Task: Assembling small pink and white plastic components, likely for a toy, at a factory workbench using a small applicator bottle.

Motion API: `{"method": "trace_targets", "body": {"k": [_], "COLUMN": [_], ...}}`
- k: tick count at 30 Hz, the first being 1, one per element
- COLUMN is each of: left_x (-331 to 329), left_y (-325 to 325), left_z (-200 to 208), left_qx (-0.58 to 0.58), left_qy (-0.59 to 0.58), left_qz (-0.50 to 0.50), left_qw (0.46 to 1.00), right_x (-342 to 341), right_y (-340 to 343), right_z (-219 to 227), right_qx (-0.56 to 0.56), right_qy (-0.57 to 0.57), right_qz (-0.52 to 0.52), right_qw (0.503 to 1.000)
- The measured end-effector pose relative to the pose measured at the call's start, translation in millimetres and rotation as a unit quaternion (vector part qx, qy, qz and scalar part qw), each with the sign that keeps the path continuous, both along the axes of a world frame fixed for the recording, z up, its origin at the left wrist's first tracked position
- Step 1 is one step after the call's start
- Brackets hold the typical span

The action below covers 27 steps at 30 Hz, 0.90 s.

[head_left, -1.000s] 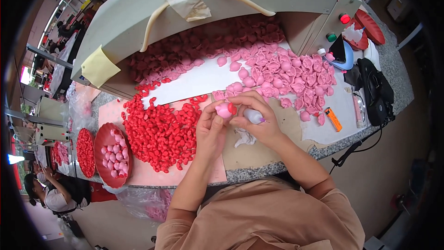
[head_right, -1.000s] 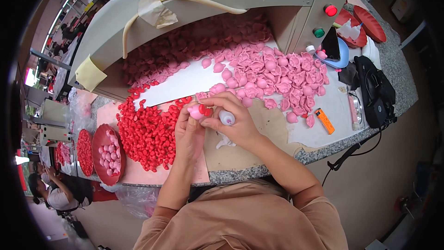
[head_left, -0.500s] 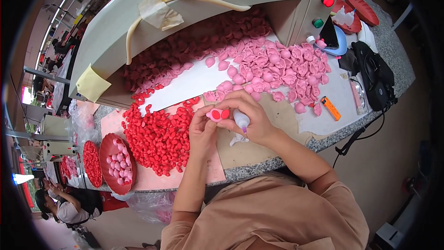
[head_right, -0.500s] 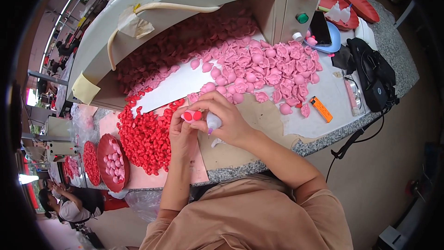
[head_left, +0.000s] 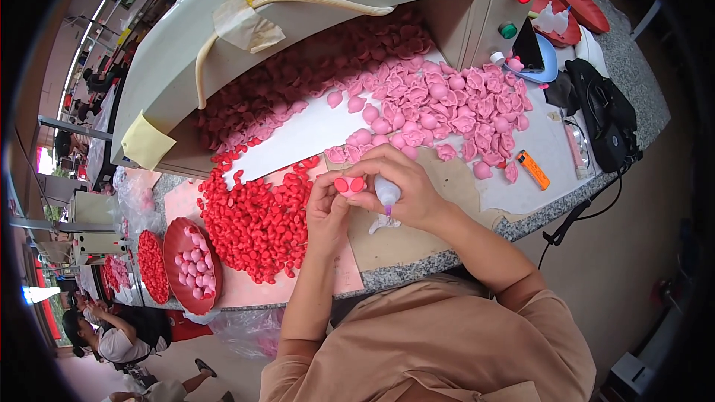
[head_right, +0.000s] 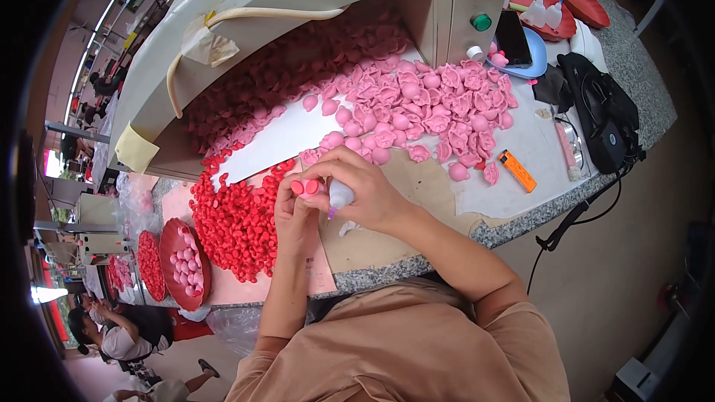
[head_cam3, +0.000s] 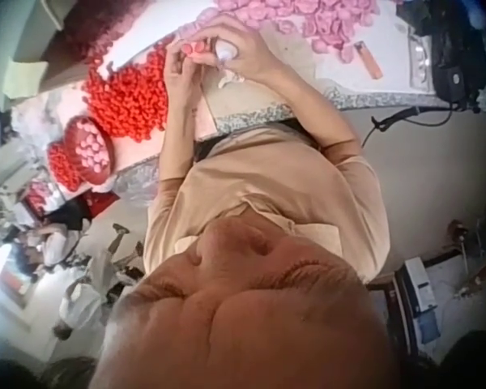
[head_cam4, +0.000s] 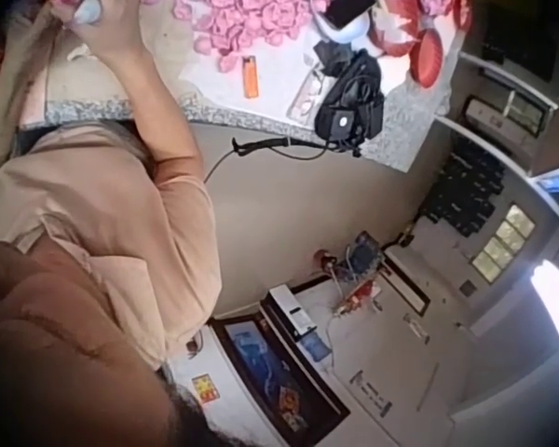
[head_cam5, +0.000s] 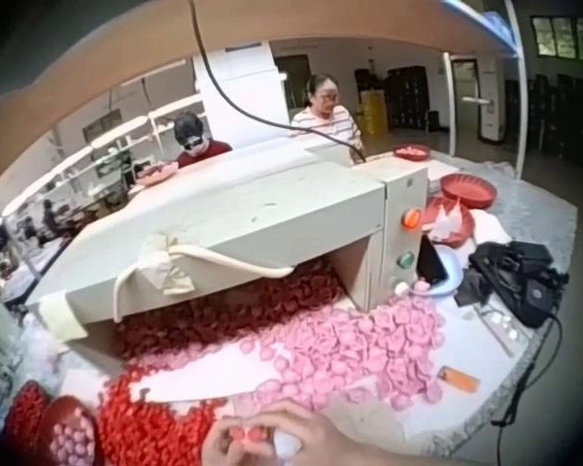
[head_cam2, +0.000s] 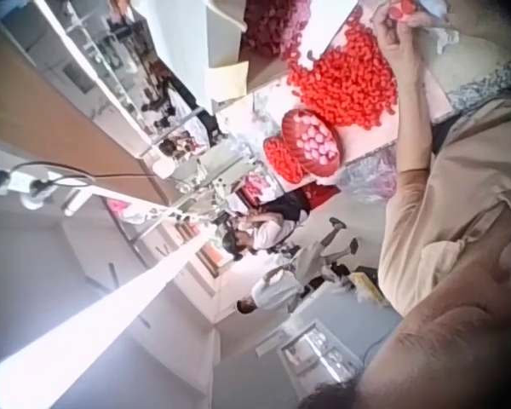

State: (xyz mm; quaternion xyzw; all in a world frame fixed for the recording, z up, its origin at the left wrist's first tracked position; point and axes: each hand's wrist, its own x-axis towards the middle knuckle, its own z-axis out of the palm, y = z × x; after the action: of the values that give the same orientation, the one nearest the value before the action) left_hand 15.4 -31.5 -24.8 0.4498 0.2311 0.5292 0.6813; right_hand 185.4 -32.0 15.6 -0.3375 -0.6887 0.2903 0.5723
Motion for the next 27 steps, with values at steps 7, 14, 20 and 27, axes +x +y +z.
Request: {"method": "trace_targets", "body": {"k": [7, 14, 20, 27], "left_x": [9, 10, 10, 4], "left_y": [-2, -2, -2, 1], "left_z": [6, 7, 5, -1], "left_qx": [-0.069, -0.097, -0.089, -0.025], "left_qy": [-0.04, -0.074, -0.074, -0.016], "left_qz": [-0.004, -0.02, -0.015, 0.019], "left_qw": [0.997, 0.992, 0.993, 0.999], "right_x": [-2, -4, -6, -6], "right_y": [1, -1, -1, 0], "right_z": [-4, 0, -3, -11], "right_qx": [-0.029, -0.034, -0.05, -0.074], "right_qy": [0.035, 0.02, 0.059, 0.086], "right_qz": [-0.016, -0.001, 0.02, 0.073], "right_qw": [0.999, 0.999, 0.997, 0.991]}}
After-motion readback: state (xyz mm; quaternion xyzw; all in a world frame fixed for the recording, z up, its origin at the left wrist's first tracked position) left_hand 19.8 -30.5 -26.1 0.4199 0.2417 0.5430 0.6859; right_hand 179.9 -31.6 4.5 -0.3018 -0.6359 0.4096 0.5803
